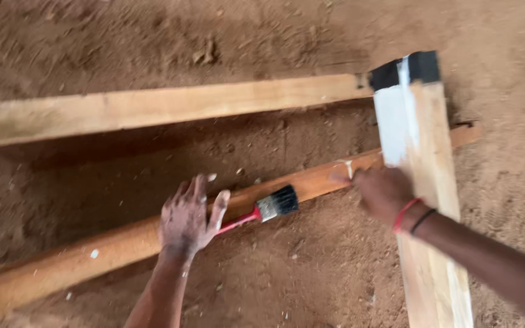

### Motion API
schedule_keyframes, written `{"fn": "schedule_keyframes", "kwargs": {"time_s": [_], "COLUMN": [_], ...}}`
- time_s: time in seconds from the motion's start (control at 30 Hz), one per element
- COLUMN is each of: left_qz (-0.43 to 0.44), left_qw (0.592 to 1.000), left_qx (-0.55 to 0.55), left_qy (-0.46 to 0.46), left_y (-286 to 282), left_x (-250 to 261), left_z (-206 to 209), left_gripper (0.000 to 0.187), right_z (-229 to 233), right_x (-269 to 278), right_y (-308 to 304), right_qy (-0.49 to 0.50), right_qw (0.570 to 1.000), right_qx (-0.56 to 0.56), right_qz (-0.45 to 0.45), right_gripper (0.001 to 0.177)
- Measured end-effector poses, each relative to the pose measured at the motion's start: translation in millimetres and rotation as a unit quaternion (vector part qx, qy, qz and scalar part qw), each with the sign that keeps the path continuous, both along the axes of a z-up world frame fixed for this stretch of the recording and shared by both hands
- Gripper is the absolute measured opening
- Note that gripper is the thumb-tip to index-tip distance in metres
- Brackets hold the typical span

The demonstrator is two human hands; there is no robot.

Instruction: The person applies white paint to wooden beams using a paint brush, dipping the brush into a white bucket and coating the surfaces of the wood.

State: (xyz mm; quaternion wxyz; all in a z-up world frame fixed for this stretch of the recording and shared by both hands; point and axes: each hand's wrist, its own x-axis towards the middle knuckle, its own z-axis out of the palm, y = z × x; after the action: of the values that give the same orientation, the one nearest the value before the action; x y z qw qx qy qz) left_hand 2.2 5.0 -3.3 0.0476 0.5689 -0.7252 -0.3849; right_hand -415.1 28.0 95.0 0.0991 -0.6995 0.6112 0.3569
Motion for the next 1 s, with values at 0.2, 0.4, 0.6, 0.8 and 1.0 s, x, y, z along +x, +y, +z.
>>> {"fn": "schedule_keyframes", "kwargs": {"time_s": [0.2, 0.4, 0.6, 0.8, 1.0], "left_qz": [-0.027, 0.019, 0.011, 0.021, -0.005], "left_qw": [0.961, 0.993, 1.000, 0.993, 0.996], "left_qx": [-0.272, -0.110, -0.004, -0.110, -0.087], "left_qy": [-0.036, 0.029, -0.021, 0.026, 0.008], "left_y": [2, -2, -7, 2, -3], "left_x": [-1, -2, -5, 1, -3], "left_z": [-19, 12, 9, -1, -3], "left_gripper": [0.065, 0.056, 0.061, 0.067, 0.067], "right_z": [64, 55, 60, 21, 9], "right_x": [-25, -8, -11, -35, 11], "right_y": [-74, 18, -39, -36, 75], "right_qy": [-0.052, 0.053, -0.037, 0.124, 0.080], "right_qw": [0.976, 0.994, 0.984, 0.984, 0.986], "right_qx": [-0.209, -0.066, -0.020, -0.065, 0.139], "right_qz": [-0.034, 0.065, -0.174, 0.112, -0.039], "right_gripper": [0.020, 0.018, 0.026, 0.013, 0.043]}}
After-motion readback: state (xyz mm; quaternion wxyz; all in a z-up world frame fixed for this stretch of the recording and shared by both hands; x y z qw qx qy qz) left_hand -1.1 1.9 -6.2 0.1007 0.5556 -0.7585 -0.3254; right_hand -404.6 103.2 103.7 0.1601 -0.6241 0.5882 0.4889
